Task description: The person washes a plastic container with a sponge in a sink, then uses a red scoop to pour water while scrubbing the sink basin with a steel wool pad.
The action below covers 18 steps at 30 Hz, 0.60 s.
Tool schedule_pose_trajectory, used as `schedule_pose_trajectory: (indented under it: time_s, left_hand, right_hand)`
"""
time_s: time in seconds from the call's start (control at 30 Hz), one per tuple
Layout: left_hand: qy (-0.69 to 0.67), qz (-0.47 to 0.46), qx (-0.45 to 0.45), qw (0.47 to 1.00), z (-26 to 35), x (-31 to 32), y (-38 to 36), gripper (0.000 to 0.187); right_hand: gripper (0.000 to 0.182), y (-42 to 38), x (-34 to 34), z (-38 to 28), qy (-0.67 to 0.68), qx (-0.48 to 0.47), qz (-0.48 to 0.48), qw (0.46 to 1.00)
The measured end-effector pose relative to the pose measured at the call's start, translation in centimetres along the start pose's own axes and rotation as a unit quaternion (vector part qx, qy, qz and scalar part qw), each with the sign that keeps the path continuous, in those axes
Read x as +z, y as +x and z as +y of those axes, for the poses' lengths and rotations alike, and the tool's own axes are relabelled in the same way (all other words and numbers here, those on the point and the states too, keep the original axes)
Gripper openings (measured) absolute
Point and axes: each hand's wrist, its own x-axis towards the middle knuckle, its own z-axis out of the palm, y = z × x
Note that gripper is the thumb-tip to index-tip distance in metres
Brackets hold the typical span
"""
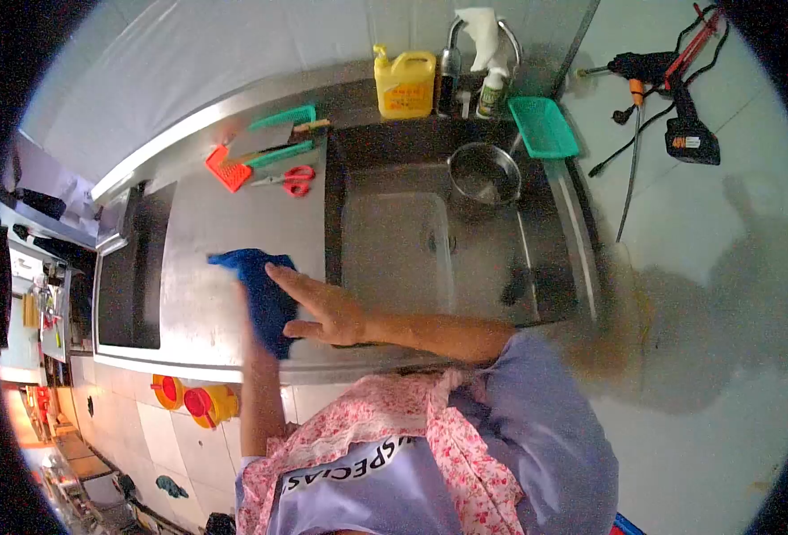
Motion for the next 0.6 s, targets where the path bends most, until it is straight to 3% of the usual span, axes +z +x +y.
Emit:
schedule_pose_trajectory:
  time_s: [0.03, 0.07, 0.17, 0.23, 0.27, 0.3, 0.33, 0.4, 0.47, 0.5, 0.57, 0.6]
  left_hand:
    - [0.072, 0.020, 0.005, 0.997, -0.9, 2.8, -0.4, 0.078]
    - [0.034, -0.021, -0.015, 0.999, -1.7, 3.4, -0.3, 0.077]
    - [-0.004, -0.064, -0.029, 0.998, -2.1, 4.9, 0.3, 0.070]
    - [0.024, -0.078, -0.038, 0.996, -1.8, 4.5, 0.2, 0.063]
    - [0.056, -0.094, -0.051, 0.993, -1.6, 3.4, 0.3, 0.059]
    - [0.088, -0.109, -0.062, 0.988, -1.6, 2.4, 0.2, 0.056]
    - [0.054, -0.064, -0.073, 0.994, -1.8, 1.6, -0.2, 0.049]
    - [0.038, -0.011, -0.072, 0.997, -2.0, -0.4, -1.1, 0.047]
    - [0.009, 0.042, -0.063, 0.997, -2.3, -2.9, -2.5, 0.044]
    - [-0.012, 0.070, -0.053, 0.996, -2.5, -4.4, -3.6, 0.042]
    - [-0.048, 0.130, -0.040, 0.989, -3.2, -7.7, -5.5, 0.039]
    - [-0.065, 0.165, -0.039, 0.983, -4.0, -9.8, -6.5, 0.037]
  right_hand:
    - [0.079, 0.3, -0.4, 0.6, 0.031, 0.045, 0.000, 0.999]
    - [0.061, 0.1, -0.2, 2.1, -0.067, 0.016, 0.054, 0.996]
    - [0.039, 0.5, -2.8, 5.7, 0.025, 0.005, 0.144, 0.989]
    - [0.021, 1.9, -7.3, 5.9, 0.089, 0.232, 0.182, 0.951]
    - [0.019, 2.9, -10.1, 6.6, 0.115, 0.241, 0.210, 0.941]
    - [0.018, 4.1, -13.1, 7.9, 0.141, 0.248, 0.237, 0.929]
    - [0.021, 5.1, -16.1, 9.9, 0.124, 0.234, 0.275, 0.924]
    - [0.025, 7.6, -22.5, 10.2, 0.205, 0.177, 0.366, 0.890]
    - [0.027, 10.2, -28.5, 7.7, 0.184, 0.154, 0.452, 0.859]
    - [0.032, 10.9, -33.3, 11.2, 0.113, 0.156, 0.457, 0.869]
    - [0.046, 12.7, -40.3, 12.7, -0.105, 0.221, 0.506, 0.827]
    - [0.053, 13.0, -43.8, 13.2, -0.219, 0.247, 0.451, 0.829]
